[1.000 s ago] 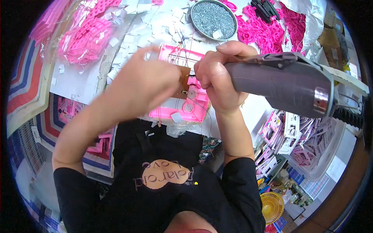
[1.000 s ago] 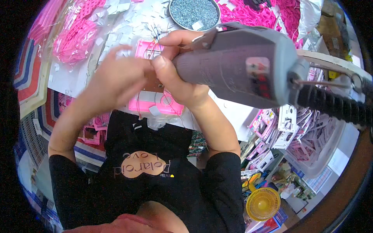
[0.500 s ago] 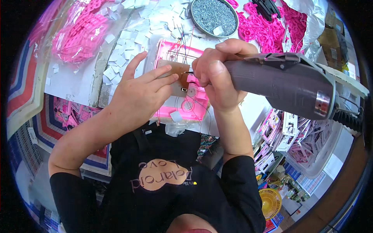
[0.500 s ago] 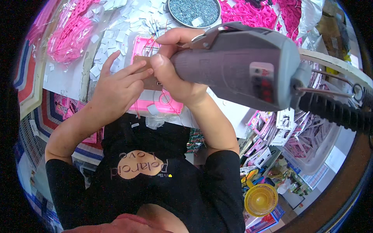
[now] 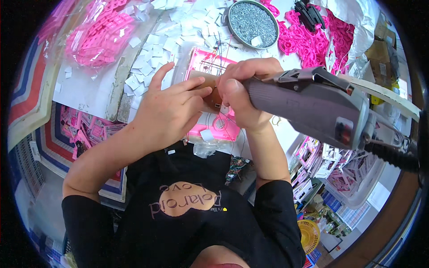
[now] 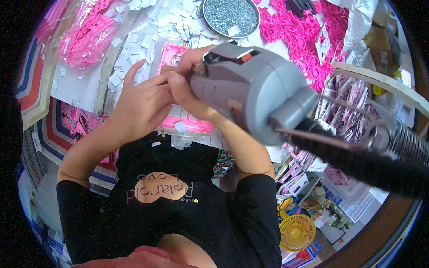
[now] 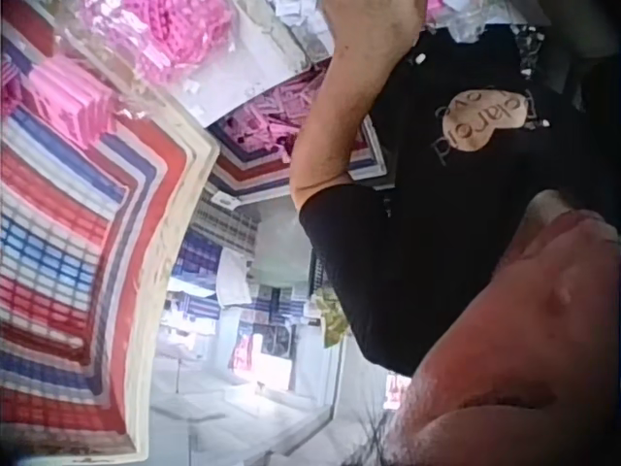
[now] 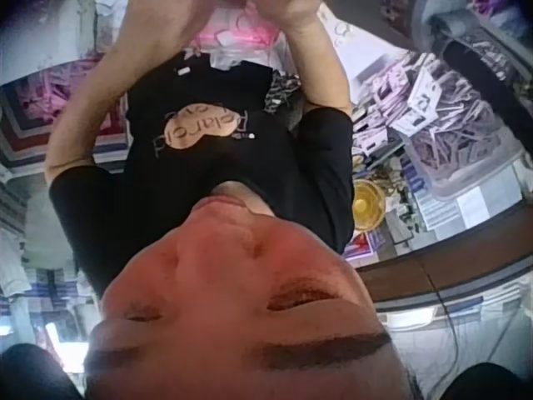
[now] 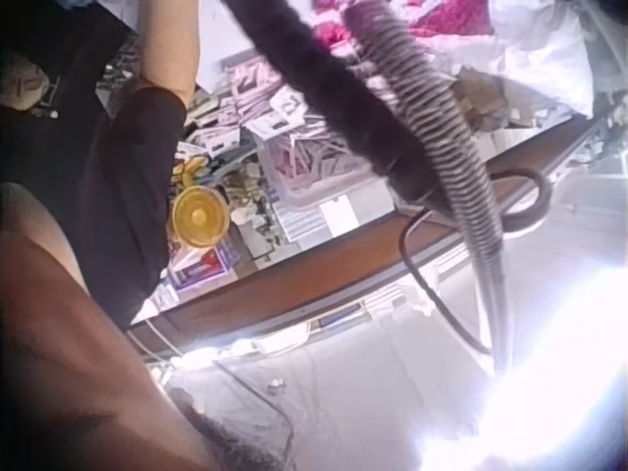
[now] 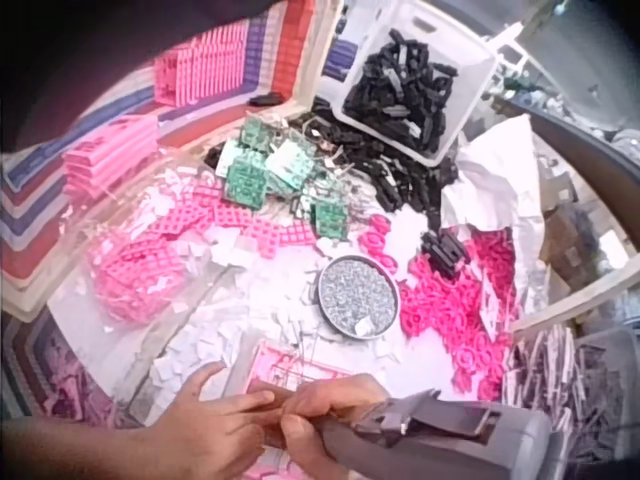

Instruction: Assembling internal electronic components and the outer shell of a toy cash register.

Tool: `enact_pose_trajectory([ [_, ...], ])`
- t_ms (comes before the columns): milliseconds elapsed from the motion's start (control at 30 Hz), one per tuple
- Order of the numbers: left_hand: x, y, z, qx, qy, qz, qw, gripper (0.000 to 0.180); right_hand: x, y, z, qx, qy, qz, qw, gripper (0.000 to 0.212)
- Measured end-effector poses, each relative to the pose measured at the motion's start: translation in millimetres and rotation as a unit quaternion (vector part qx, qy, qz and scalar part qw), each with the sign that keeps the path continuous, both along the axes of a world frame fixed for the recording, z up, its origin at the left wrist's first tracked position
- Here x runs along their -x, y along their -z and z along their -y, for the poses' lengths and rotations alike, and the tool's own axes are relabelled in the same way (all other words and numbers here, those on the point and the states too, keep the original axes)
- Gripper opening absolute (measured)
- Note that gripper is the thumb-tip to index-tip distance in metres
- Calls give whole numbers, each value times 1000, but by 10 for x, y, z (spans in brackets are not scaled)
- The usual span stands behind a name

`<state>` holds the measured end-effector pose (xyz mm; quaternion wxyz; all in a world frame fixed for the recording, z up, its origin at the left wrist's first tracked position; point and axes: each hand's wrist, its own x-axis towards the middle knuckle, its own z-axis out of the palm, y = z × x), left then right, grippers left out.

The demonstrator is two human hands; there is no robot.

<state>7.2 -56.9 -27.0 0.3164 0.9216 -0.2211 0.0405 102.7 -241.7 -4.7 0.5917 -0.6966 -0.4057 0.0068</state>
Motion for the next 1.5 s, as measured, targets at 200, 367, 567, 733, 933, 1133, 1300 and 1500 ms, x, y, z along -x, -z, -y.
enact_pose_trajectory([
  [200,3,179,-10,128,-67,17,989,10,147,-294,-74,-190,-77,-130,970,41],
  [367,102,123,26,170,-86,15,981,14,359,-364,-122,-182,-73,-179,964,35],
  [567,120,136,-16,139,-113,93,979,19,367,-347,-206,-173,-72,-160,969,34],
  [733,103,-29,-92,94,-201,103,970,24,111,-120,-385,-149,-27,-87,985,30],
  [933,347,76,-340,69,-164,74,981,26,9,93,-495,-126,-10,-41,991,25],
  [1133,591,82,-125,85,-55,26,995,34,98,71,-547,-63,-1,-28,998,24],
  [1300,621,50,31,13,-41,-19,999,43,72,71,-558,-49,10,-25,998,21],
  [1500,362,-158,-288,-71,-25,5,997,44,-198,-111,-249,-168,31,-116,978,32],
])
